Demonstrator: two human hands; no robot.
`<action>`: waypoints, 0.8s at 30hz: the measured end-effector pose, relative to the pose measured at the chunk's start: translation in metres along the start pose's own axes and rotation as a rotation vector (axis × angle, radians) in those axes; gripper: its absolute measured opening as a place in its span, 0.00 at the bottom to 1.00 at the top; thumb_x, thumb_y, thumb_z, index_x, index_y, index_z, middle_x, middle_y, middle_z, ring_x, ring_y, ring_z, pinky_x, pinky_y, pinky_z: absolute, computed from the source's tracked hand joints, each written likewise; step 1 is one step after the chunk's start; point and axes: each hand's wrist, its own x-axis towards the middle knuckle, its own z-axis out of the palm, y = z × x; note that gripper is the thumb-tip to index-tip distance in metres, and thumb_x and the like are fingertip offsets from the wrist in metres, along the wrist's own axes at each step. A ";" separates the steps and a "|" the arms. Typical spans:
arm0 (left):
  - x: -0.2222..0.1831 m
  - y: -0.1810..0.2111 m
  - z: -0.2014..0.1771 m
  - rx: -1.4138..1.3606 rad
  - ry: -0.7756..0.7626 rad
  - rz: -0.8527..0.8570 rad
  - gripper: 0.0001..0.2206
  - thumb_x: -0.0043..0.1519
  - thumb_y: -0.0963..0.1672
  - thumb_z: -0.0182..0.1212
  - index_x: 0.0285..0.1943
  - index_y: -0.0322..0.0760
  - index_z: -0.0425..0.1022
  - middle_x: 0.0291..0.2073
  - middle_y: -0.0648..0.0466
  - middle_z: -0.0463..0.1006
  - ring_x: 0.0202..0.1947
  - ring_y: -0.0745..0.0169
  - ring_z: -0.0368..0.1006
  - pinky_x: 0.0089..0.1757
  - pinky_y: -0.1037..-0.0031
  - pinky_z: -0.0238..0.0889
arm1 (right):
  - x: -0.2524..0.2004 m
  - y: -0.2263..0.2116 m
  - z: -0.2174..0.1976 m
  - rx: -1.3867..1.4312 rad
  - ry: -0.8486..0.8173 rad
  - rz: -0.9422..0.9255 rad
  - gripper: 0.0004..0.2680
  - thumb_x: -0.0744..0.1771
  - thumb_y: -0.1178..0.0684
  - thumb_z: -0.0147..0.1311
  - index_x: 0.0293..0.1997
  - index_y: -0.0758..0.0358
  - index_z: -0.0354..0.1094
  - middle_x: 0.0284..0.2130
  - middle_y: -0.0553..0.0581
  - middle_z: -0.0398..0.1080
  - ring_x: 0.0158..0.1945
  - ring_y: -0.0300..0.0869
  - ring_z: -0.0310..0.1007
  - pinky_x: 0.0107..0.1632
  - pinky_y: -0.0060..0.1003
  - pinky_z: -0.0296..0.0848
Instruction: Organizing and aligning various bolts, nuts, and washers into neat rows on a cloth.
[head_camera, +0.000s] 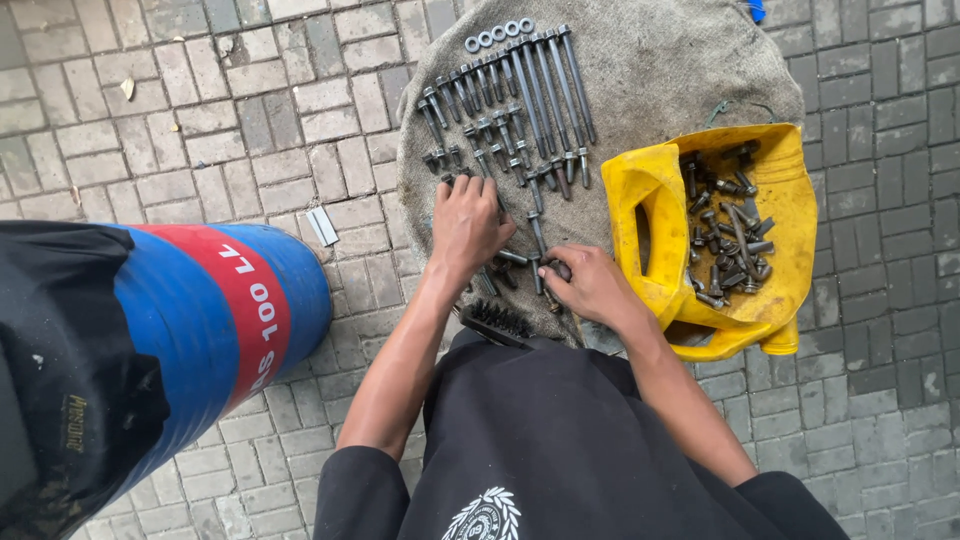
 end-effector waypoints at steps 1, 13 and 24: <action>0.004 -0.004 -0.024 0.001 0.000 -0.002 0.18 0.48 0.49 0.70 0.44 0.37 0.76 0.33 0.50 0.77 0.40 0.54 0.72 0.40 0.63 0.59 | 0.000 0.000 0.000 0.000 -0.002 -0.002 0.09 0.65 0.49 0.56 0.44 0.59 0.77 0.23 0.62 0.70 0.33 0.57 0.78 0.36 0.49 0.75; -0.015 -0.099 -0.053 -0.081 0.165 0.046 0.23 0.45 0.50 0.73 0.48 0.41 0.79 0.28 0.55 0.75 0.37 0.56 0.72 0.40 0.65 0.61 | -0.002 -0.004 -0.002 0.079 0.004 -0.004 0.08 0.65 0.52 0.56 0.43 0.62 0.78 0.21 0.60 0.69 0.30 0.53 0.76 0.36 0.46 0.73; 0.010 -0.102 -0.075 -0.239 -0.271 -0.093 0.19 0.54 0.49 0.71 0.51 0.38 0.81 0.31 0.52 0.80 0.38 0.53 0.76 0.43 0.65 0.61 | -0.005 -0.007 -0.004 0.141 0.017 0.012 0.07 0.65 0.53 0.56 0.42 0.61 0.79 0.20 0.58 0.69 0.29 0.49 0.74 0.36 0.44 0.72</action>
